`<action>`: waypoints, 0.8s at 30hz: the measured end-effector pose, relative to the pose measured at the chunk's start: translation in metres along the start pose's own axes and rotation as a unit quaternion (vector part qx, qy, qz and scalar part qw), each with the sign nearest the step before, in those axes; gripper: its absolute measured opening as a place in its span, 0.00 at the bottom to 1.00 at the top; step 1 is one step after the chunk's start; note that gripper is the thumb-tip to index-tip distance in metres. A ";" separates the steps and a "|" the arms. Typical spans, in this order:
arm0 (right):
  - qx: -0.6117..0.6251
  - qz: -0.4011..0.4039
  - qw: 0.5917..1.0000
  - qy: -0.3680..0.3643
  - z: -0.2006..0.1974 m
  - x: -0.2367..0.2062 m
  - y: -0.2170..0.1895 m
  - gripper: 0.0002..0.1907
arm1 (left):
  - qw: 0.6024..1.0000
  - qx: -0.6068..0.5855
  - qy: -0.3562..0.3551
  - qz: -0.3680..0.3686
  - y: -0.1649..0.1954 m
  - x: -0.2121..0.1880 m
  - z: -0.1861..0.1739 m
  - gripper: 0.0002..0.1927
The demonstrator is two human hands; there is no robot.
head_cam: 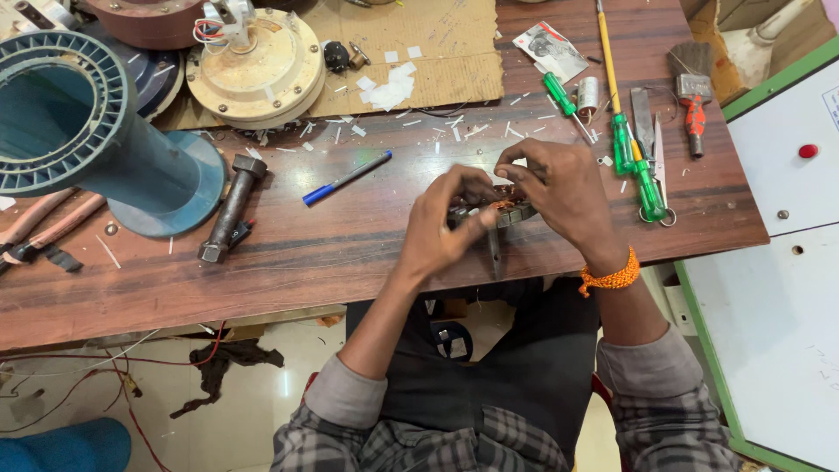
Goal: The person sits at a workbench rewinding an electric motor armature, pressing and routing copper wire into the slots around the commutator by hand and turning the armature to work around it. They briefly pick up a marker and mark the armature before resuming fitting the wire windings.
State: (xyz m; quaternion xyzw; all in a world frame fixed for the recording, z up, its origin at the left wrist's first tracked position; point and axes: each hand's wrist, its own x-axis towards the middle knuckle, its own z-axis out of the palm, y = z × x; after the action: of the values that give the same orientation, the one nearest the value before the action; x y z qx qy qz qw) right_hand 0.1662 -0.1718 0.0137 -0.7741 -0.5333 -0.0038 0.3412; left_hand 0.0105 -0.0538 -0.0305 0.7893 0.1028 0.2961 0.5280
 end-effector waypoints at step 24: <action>0.140 0.180 0.958 0.175 0.038 -0.092 -0.053 0.05 | 0.977 0.002 -0.174 0.123 -0.022 0.045 -0.033 0.10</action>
State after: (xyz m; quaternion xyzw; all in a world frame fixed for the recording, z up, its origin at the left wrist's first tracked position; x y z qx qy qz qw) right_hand 0.0691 -0.2163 -0.0219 -0.7887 -0.3127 -0.0029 0.5293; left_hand 0.0312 0.0026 -0.0250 0.8362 -0.0883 0.2171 0.4958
